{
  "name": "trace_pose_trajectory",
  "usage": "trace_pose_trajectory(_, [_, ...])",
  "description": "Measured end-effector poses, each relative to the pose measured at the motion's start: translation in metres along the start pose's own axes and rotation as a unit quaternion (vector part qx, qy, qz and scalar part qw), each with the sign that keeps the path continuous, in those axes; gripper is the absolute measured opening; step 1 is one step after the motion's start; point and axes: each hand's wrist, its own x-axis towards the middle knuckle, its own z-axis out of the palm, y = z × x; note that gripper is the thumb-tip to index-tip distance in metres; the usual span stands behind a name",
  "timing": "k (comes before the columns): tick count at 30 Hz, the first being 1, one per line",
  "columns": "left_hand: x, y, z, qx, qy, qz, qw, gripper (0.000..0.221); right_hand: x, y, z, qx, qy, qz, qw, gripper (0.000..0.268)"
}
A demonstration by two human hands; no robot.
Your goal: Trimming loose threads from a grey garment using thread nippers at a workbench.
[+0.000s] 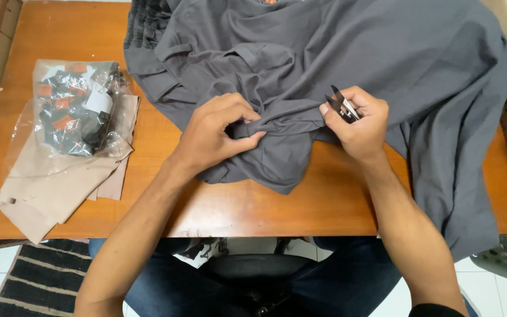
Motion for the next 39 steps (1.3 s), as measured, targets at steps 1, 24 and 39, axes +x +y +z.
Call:
trace_pose_trajectory(1, [0.001,-0.002,-0.001,0.0,0.0,-0.001,1.0,0.016,0.0,0.0,0.0,0.0,-0.001,0.001,1.0,0.009])
trace_pose_trajectory(24, [-0.003,-0.007,-0.026,-0.055,-0.106,-0.125,0.985,0.05,0.003,-0.043,0.021,-0.02,-0.114,0.013,0.993,0.048])
trace_pose_trajectory(39, [-0.026,-0.001,-0.022,-0.157,-0.044,-0.198,0.967,0.007,-0.006,-0.095,-0.028,-0.161,-0.328,0.095,0.926,0.034])
